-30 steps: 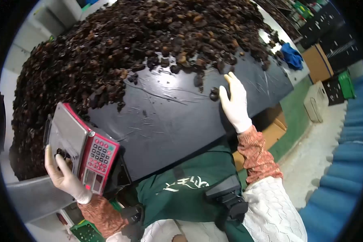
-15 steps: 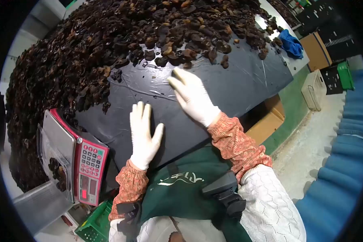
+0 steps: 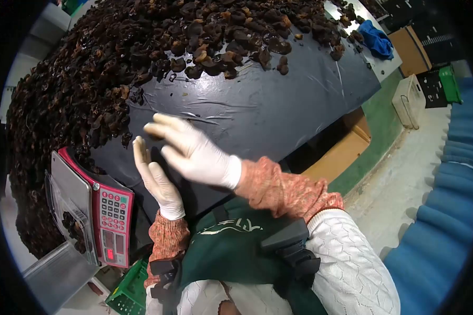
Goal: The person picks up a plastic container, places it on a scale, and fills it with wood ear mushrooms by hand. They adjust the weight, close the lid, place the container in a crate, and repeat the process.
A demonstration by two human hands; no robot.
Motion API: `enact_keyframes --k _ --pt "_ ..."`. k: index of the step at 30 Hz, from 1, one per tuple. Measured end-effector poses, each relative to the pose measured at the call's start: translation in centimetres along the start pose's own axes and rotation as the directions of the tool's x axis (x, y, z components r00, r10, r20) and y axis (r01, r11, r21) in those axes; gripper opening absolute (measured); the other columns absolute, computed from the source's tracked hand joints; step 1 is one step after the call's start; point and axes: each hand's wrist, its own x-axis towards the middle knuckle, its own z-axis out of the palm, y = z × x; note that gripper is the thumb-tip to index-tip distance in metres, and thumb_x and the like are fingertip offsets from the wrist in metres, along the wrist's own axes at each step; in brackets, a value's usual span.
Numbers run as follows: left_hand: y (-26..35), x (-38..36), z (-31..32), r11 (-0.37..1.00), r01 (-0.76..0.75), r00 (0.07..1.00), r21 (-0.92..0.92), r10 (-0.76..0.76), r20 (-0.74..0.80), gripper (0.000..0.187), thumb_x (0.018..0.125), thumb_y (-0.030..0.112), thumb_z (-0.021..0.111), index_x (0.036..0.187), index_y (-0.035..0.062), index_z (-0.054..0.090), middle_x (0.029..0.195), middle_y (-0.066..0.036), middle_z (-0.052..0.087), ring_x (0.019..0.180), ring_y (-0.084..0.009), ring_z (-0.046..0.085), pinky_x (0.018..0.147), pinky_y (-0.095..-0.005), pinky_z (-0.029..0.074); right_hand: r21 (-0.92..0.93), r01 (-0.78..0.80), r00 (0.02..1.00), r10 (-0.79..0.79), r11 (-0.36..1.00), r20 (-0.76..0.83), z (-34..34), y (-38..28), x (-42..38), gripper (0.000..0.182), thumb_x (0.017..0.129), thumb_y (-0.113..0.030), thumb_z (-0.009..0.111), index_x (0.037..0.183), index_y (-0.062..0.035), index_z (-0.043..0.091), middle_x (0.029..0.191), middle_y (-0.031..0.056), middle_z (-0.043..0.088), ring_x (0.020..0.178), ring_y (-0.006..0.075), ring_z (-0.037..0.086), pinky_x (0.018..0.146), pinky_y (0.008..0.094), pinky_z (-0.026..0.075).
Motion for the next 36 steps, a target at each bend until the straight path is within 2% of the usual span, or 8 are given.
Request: enact_keyframes --k 4,12,17,23,30,32,34,36 --pt "-1.5 -0.2 -1.9 0.978 0.167 0.985 -0.125 -0.172 -0.03 0.063 0.113 0.037 0.037 0.156 -0.0084 0.033 0.157 -0.024 0.043 0.147 -0.0346 0.042 0.122 -0.0431 0.03 -0.193 0.107 0.994 -0.101 0.975 0.042 1.5 -1.5 -3.7 0.046 0.088 0.001 0.06 0.134 0.0032 0.06 0.147 0.0278 0.051 0.131 0.0445 0.053 0.116 0.053 0.039" --pt "-2.0 -0.4 -1.9 0.968 -0.009 1.0 0.252 0.002 0.028 0.05 0.113 0.027 0.039 0.151 -0.0052 0.045 0.154 -0.02 0.049 0.143 -0.0331 0.046 0.121 -0.0407 0.032 -0.675 0.312 0.882 0.059 0.669 0.467 0.5 0.9 -4.9 0.061 0.096 -0.03 0.059 0.147 0.0026 0.051 0.158 0.02 0.045 0.151 0.031 0.036 0.125 0.0561 0.021" --pt "-1.7 -0.5 -1.9 0.974 0.026 0.999 0.224 -0.031 0.018 0.051 0.114 0.028 0.037 0.151 -0.0062 0.044 0.154 -0.021 0.049 0.143 -0.0319 0.046 0.121 -0.0404 0.032 -0.741 0.348 0.917 -0.045 0.575 0.396 3.5 5.8 2.3 0.065 0.1 -0.04 0.053 0.152 -0.0011 0.047 0.163 0.0158 0.04 0.155 0.0272 0.032 0.127 0.0592 0.013" --pt "-2.9 -0.8 -3.0 0.933 0.128 0.976 -0.337 -0.179 -0.125 0.057 0.115 0.035 0.024 0.153 -0.0059 0.038 0.156 -0.021 0.045 0.147 -0.032 0.042 0.125 -0.0467 0.03 -0.896 0.079 0.98 0.128 0.437 0.149 -0.2 5.4 1.1 0.061 0.101 -0.038 0.05 0.151 -0.0039 0.048 0.161 0.015 0.043 0.153 0.0285 0.035 0.125 0.0594 0.014" --pt "-3.4 -0.5 -3.0 0.912 0.116 0.981 -0.394 -0.167 -0.097 0.054 0.115 0.032 0.025 0.15 -0.0058 0.042 0.155 -0.019 0.047 0.146 -0.0312 0.044 0.124 -0.0465 0.031 -0.912 -0.324 0.914 0.165 -0.251 -0.37 -17.0 3.5 -14.8 0.055 0.106 -0.033 0.05 0.151 -0.0006 0.048 0.161 0.0232 0.04 0.152 0.0391 0.032 0.124 0.0599 0.013" --pt "-3.3 -0.7 -3.1 0.907 0.154 0.97 -0.392 -0.214 -0.114 0.047 0.114 0.023 0.031 0.149 -0.006 0.044 0.153 -0.018 0.049 0.143 -0.0299 0.047 0.121 -0.0447 0.036 -0.919 -0.342 0.936 0.014 -0.197 -0.351 -17.9 1.6 -15.0 0.048 0.102 -0.024 0.057 0.143 0.001 0.054 0.15 0.0244 0.052 0.141 0.039 0.046 0.12 0.0568 0.025" --pt "-2.3 -0.9 -3.4 0.922 0.227 0.954 -0.315 -0.275 -0.118 0.043 0.113 0.016 0.035 0.149 -0.0059 0.044 0.152 -0.018 0.05 0.141 -0.029 0.05 0.119 -0.0429 0.04 -0.914 -0.261 0.965 0.054 0.311 -0.258 -14.6 -1.8 -10.8 0.039 0.095 -0.012 0.064 0.131 0.0004 0.061 0.133 0.02 0.063 0.124 0.0362 0.058 0.111 0.051 0.036" --pt "-1.1 -1.6 -3.8 0.94 0.285 0.943 -0.189 -0.31 -0.122 0.041 0.108 0.005 0.047 0.148 -0.0038 0.048 0.148 -0.017 0.055 0.128 -0.0228 0.059 0.108 -0.0357 0.048 -0.808 -0.065 0.992 -0.046 0.586 -0.114 -8.5 -3.6 -7.3 0.028 0.087 -0.01 0.07 0.114 -0.0052 0.069 0.108 0.0135 0.071 0.096 0.0335 0.066 0.087 0.0454 0.05"
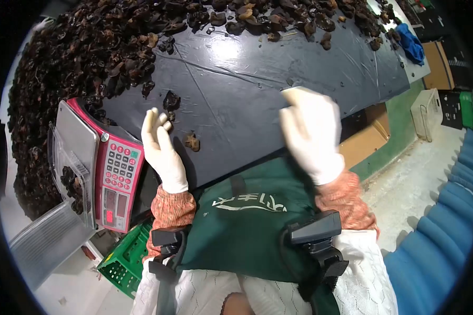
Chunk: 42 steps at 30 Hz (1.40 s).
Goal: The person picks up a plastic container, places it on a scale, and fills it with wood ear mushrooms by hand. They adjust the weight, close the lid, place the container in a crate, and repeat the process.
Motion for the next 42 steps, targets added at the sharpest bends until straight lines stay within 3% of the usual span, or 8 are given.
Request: enact_keyframes --k 8,15,18,23,32,37,38,42 --pt "0.4 0.9 -1.3 0.919 -0.072 0.993 0.387 0.031 0.11 0.041 0.09 0.006 0.076 0.13 0.0017 0.065 0.113 -0.007 0.063 0.078 -0.0118 0.055 0.075 -0.0282 0.051 0.455 0.335 0.871 -0.455 0.825 0.183 10.5 -7.2 1.0 0.019 0.085 -0.012 0.069 0.101 -0.0043 0.066 0.09 0.0096 0.061 0.084 0.0296 0.063 0.071 0.0407 0.053" --pt "1.0 1.1 2.3 0.87 -0.389 0.899 0.302 0.288 0.33 0.012 0.089 0.004 0.075 0.1 0.0023 0.073 0.091 -0.009 0.068 0.074 -0.0163 0.066 0.07 -0.0282 0.054 0.442 -0.03 0.998 0.049 0.896 -0.033 1.1 -1.1 1.1 0.022 0.085 0.009 0.068 0.105 -0.0019 0.069 0.101 0.0093 0.065 0.09 0.0217 0.065 0.082 0.0317 0.054" --pt "5.3 -2.8 5.3 0.994 0.017 0.629 -0.109 0.074 0.774 0.03 0.091 0.006 0.072 0.121 0.0024 0.072 0.114 -0.012 0.074 0.098 -0.0215 0.074 0.086 -0.0323 0.058 0.673 -0.215 0.885 0.432 0.708 -0.172 -2.6 -1.0 1.5 0.022 0.091 0.014 0.062 0.108 0.0015 0.067 0.109 0.007 0.063 0.094 0.0145 0.063 0.085 0.0287 0.053" --pt "3.2 1.5 2.7 0.934 -0.319 0.947 0.16 0.305 0.104 0.024 0.103 0.0 0.054 0.122 -0.0029 0.067 0.116 -0.01 0.07 0.104 -0.0183 0.066 0.097 -0.0303 0.051 0.465 -0.055 0.988 0.115 0.883 -0.101 -1.3 -2.4 4.4 0.019 0.085 0.009 0.067 0.101 -0.0009 0.07 0.097 0.0099 0.066 0.086 0.0203 0.066 0.077 0.0312 0.053" --pt "-0.2 1.3 2.5 0.716 -0.476 0.878 0.511 0.349 0.329 0.054 0.081 0.021 0.081 0.13 0.0075 0.066 0.118 -0.014 0.063 0.116 -0.0343 0.057 0.1 -0.0457 0.043 0.773 -0.35 0.932 0.116 0.529 0.343 9.9 -3.7 6.3 0.03 0.096 0.008 0.053 0.12 -0.0015 0.067 0.109 0.0114 0.069 0.095 0.0175 0.069 0.088 0.0283 0.055" --pt "-1.3 0.9 2.5 0.709 -0.563 0.823 0.426 0.434 0.365 0.032 0.075 0.005 0.08 0.106 0.0023 0.069 0.111 -0.017 0.063 0.105 -0.038 0.059 0.092 -0.046 0.048 0.598 0.402 0.884 -0.463 0.693 -0.057 13.7 -6.9 12.7 0.028 0.077 -0.006 0.067 0.105 -0.0048 0.071 0.096 0.0166 0.069 0.085 0.0376 0.066 0.077 0.0403 0.057" --pt "-0.8 1.1 2.3 0.719 -0.562 0.818 0.409 0.408 0.406 0.033 0.074 0.006 0.08 0.104 0.0011 0.068 0.11 -0.019 0.062 0.104 -0.0418 0.058 0.091 -0.048 0.048 0.631 0.294 0.77 -0.569 0.718 0.288 14.4 -8.5 14.3 0.021 0.073 -0.009 0.068 0.094 -0.0045 0.071 0.094 0.016 0.07 0.089 0.0369 0.068 0.079 0.0411 0.057" --pt "-0.9 0.8 1.9 0.681 -0.54 0.839 0.494 0.396 0.372 0.023 0.073 0.009 0.077 0.093 0.0041 0.066 0.107 -0.018 0.06 0.104 -0.04 0.056 0.092 -0.0521 0.044 0.68 0.566 0.639 -0.77 0.466 -0.004 22.0 -10.2 15.1 0.014 0.076 -0.01 0.068 0.089 -0.0051 0.07 0.102 0.0123 0.068 0.105 0.0328 0.064 0.089 0.0424 0.053"
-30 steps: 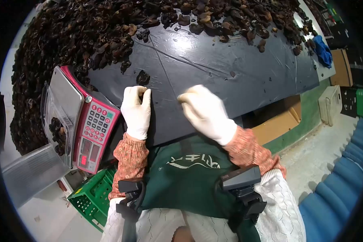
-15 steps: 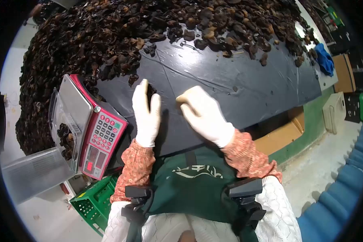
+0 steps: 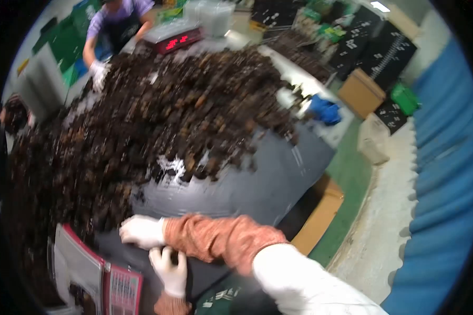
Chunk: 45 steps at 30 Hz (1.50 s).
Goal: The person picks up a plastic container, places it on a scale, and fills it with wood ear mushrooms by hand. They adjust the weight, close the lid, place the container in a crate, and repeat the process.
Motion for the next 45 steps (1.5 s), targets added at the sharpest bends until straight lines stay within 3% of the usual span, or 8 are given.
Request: enact_keyframes --k 8,12,16,22,26,28,36,45 --pt "-0.5 -0.6 0.4 0.998 -0.037 0.999 -0.044 0.036 -0.027 0.026 0.076 0.005 0.075 0.101 0.0063 0.068 0.108 -0.01 0.062 0.111 -0.0333 0.056 0.105 -0.0476 0.041 -0.238 -0.268 0.963 0.265 0.934 -0.044 -8.7 -6.1 -11.2 0.01 0.081 -0.014 0.068 0.082 -0.0063 0.062 0.093 0.0113 0.06 0.09 0.0336 0.058 0.078 0.0442 0.05" --pt "0.6 0.3 -0.1 0.993 -0.084 0.996 -0.08 0.083 -0.014 0.04 0.073 0.006 0.083 0.11 0.0045 0.069 0.125 -0.015 0.063 0.118 -0.0364 0.056 0.104 -0.0482 0.043 -0.523 -0.618 0.672 0.74 0.587 0.036 -17.9 -15.1 -17.7 0.006 0.076 -0.012 0.067 0.076 -0.0061 0.066 0.082 0.0123 0.065 0.079 0.0354 0.065 0.072 0.0463 0.054" --pt "0.9 0.5 -0.1 0.973 -0.053 0.998 -0.225 0.059 0.017 0.032 0.076 -0.001 0.079 0.107 0.0024 0.07 0.12 -0.014 0.067 0.113 -0.0336 0.061 0.099 -0.0423 0.049 -0.472 -0.714 0.67 0.7 0.518 -0.246 -22.9 -17.4 -24.5 0.003 0.08 -0.011 0.07 0.082 -0.0091 0.069 0.088 0.01 0.069 0.084 0.0338 0.066 0.075 0.0439 0.052" --pt "0.7 0.9 0.4 0.908 0.09 0.99 -0.41 -0.125 -0.06 0.028 0.083 -0.006 0.071 0.11 0.0015 0.072 0.119 -0.013 0.071 0.111 -0.0295 0.065 0.1 -0.0396 0.05 -0.602 -0.614 0.789 0.378 0.511 -0.485 -25.3 -6.2 -21.6 0.027 0.09 -0.019 0.07 0.115 -0.0082 0.068 0.121 0.0149 0.069 0.114 0.0345 0.064 0.102 0.045 0.048" --pt "0.3 1.1 0.5 0.883 0.173 0.977 -0.436 -0.211 -0.04 0.027 0.087 -0.008 0.064 0.112 0.0001 0.071 0.119 -0.014 0.072 0.112 -0.0288 0.066 0.101 -0.0384 0.05 -0.564 -0.816 0.566 0.377 0.129 -0.733 -27.2 7.7 -20.4 0.057 0.099 -0.048 0.054 0.14 -0.0098 0.058 0.154 0.0216 0.046 0.149 0.0391 0.034 0.121 0.0629 0.02" --pt "0.6 1.2 0.4 0.89 0.182 0.976 -0.418 -0.215 -0.032 0.027 0.086 -0.007 0.064 0.112 0.0004 0.071 0.119 -0.014 0.072 0.112 -0.0293 0.066 0.101 -0.0391 0.05 -0.608 -0.792 0.454 0.616 -0.051 -0.644 -26.0 10.4 -17.8 0.06 0.099 -0.054 0.051 0.144 -0.0143 0.056 0.155 0.0205 0.043 0.148 0.0442 0.032 0.117 0.0707 0.019" --pt "0.8 1.4 0.2 0.913 0.196 0.977 -0.358 -0.215 -0.014 0.028 0.086 -0.005 0.063 0.112 0.0008 0.071 0.12 -0.015 0.071 0.112 -0.0318 0.066 0.101 -0.0414 0.05 -0.518 -0.364 0.922 0.378 0.774 -0.083 -13.6 -1.9 -11.1 0.054 0.089 -0.049 0.067 0.131 -0.0151 0.067 0.152 0.0174 0.049 0.146 0.047 0.034 0.119 0.0671 0.023" --pt "0.8 1.2 0.4 0.939 0.121 0.987 -0.321 -0.147 -0.058 0.023 0.085 -0.004 0.063 0.107 -0.0024 0.07 0.114 -0.018 0.073 0.107 -0.0355 0.067 0.099 -0.0436 0.05 -0.344 -0.036 0.997 0.059 0.938 0.056 -15.5 -7.0 -12.7 0.041 0.095 -0.028 0.066 0.133 -0.0123 0.062 0.15 0.0144 0.053 0.138 0.0347 0.051 0.119 0.0642 0.03"
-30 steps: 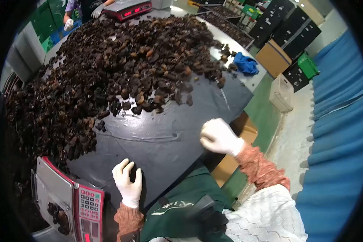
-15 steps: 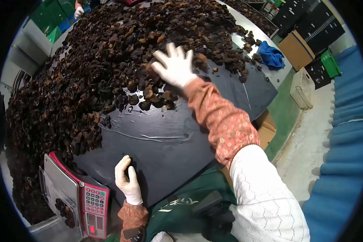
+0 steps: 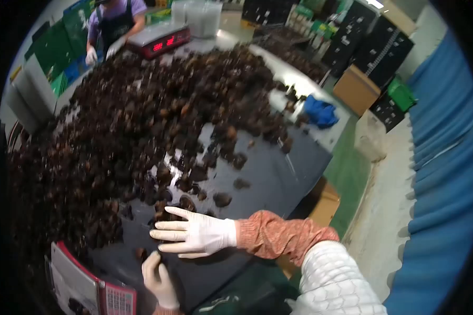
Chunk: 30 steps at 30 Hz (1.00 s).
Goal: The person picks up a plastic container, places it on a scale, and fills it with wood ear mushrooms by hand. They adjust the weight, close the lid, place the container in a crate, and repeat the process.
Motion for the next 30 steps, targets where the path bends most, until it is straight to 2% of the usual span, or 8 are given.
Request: enact_keyframes --k 4,7,9,16,24,27,29,30 --pt "0.4 0.1 -0.6 0.999 0.001 1.0 -0.037 0.0 0.023 0.024 0.093 0.001 0.069 0.116 -0.0013 0.071 0.116 -0.015 0.072 0.109 -0.0295 0.068 0.101 -0.039 0.052 -0.237 -0.519 0.849 0.462 0.821 -0.257 -4.7 9.1 1.3 0.047 0.095 -0.033 0.064 0.135 -0.0064 0.06 0.154 0.022 0.045 0.147 0.0362 0.04 0.122 0.0609 0.023" --pt "0.0 0.0 -0.4 0.998 -0.015 1.0 -0.058 0.016 0.008 0.024 0.093 0.001 0.069 0.117 -0.0011 0.071 0.116 -0.015 0.072 0.109 -0.0291 0.068 0.1 -0.0388 0.052 -0.445 -0.82 0.556 0.687 0.36 -0.467 -1.0 17.5 -0.9 0.065 0.097 -0.047 0.057 0.148 -0.0073 0.052 0.162 0.0284 0.034 0.152 0.043 0.029 0.123 0.0628 0.013" --pt "0.0 0.0 -0.5 0.997 -0.019 1.0 -0.077 0.019 -0.001 0.024 0.093 0.001 0.069 0.117 -0.0006 0.071 0.117 -0.015 0.072 0.11 -0.0287 0.068 0.1 -0.0385 0.053 -0.44 -0.831 0.458 0.867 0.34 -0.196 -0.5 16.1 0.2 0.07 0.1 -0.055 0.051 0.156 -0.0141 0.044 0.163 0.031 0.029 0.153 0.0478 0.024 0.123 0.064 0.013" --pt "1.1 0.9 -0.4 0.993 -0.015 1.0 -0.12 0.013 -0.015 0.019 0.087 -0.008 0.063 0.104 -0.0035 0.069 0.113 -0.017 0.072 0.105 -0.0311 0.067 0.098 -0.0391 0.052 -0.07 -0.249 0.965 0.254 0.966 0.07 0.1 3.4 0.6 0.05 0.098 -0.033 0.063 0.141 -0.0084 0.06 0.151 0.0243 0.05 0.144 0.0454 0.043 0.117 0.0543 0.036" --pt "-0.1 0.5 -0.2 0.997 0.003 1.0 -0.081 -0.001 0.025 0.024 0.086 -0.005 0.068 0.109 0.0003 0.072 0.116 -0.014 0.072 0.11 -0.0288 0.067 0.101 -0.0385 0.051 -0.211 -0.684 0.674 0.493 0.699 -0.55 -3.3 12.6 -2.4 0.038 0.096 -0.021 0.063 0.129 -0.0005 0.066 0.139 0.0248 0.062 0.128 0.0387 0.06 0.108 0.0432 0.047" --pt "-0.2 0.4 -0.1 0.995 -0.002 1.0 -0.101 0.004 0.012 0.025 0.086 -0.005 0.068 0.109 0.0007 0.072 0.118 -0.014 0.072 0.111 -0.0287 0.067 0.101 -0.0382 0.051 -0.602 -0.644 0.749 0.548 0.472 -0.373 0.4 15.3 -2.1 0.057 0.099 -0.042 0.057 0.144 -0.007 0.055 0.151 0.0281 0.048 0.139 0.0446 0.045 0.112 0.0615 0.034" --pt "-0.1 0.1 -0.2 0.995 0.012 1.0 -0.097 -0.009 0.027 0.026 0.086 -0.004 0.069 0.111 0.0017 0.073 0.121 -0.014 0.071 0.112 -0.0278 0.067 0.103 -0.0382 0.05 -0.53 -0.514 0.796 0.606 0.674 -0.002 0.5 10.1 2.3 0.057 0.095 -0.045 0.059 0.141 -0.0106 0.057 0.149 0.0283 0.047 0.141 0.0475 0.041 0.113 0.0709 0.026" --pt "0.2 0.0 -0.3 0.995 0.001 0.999 -0.097 0.003 0.041 0.026 0.086 -0.005 0.068 0.111 0.0013 0.072 0.121 -0.015 0.071 0.114 -0.028 0.066 0.103 -0.0383 0.05 -0.661 -0.215 0.965 0.259 0.719 -0.033 2.7 8.5 1.8 0.051 0.095 -0.043 0.058 0.134 -0.0094 0.061 0.148 0.0273 0.048 0.14 0.0481 0.041 0.114 0.0706 0.024"
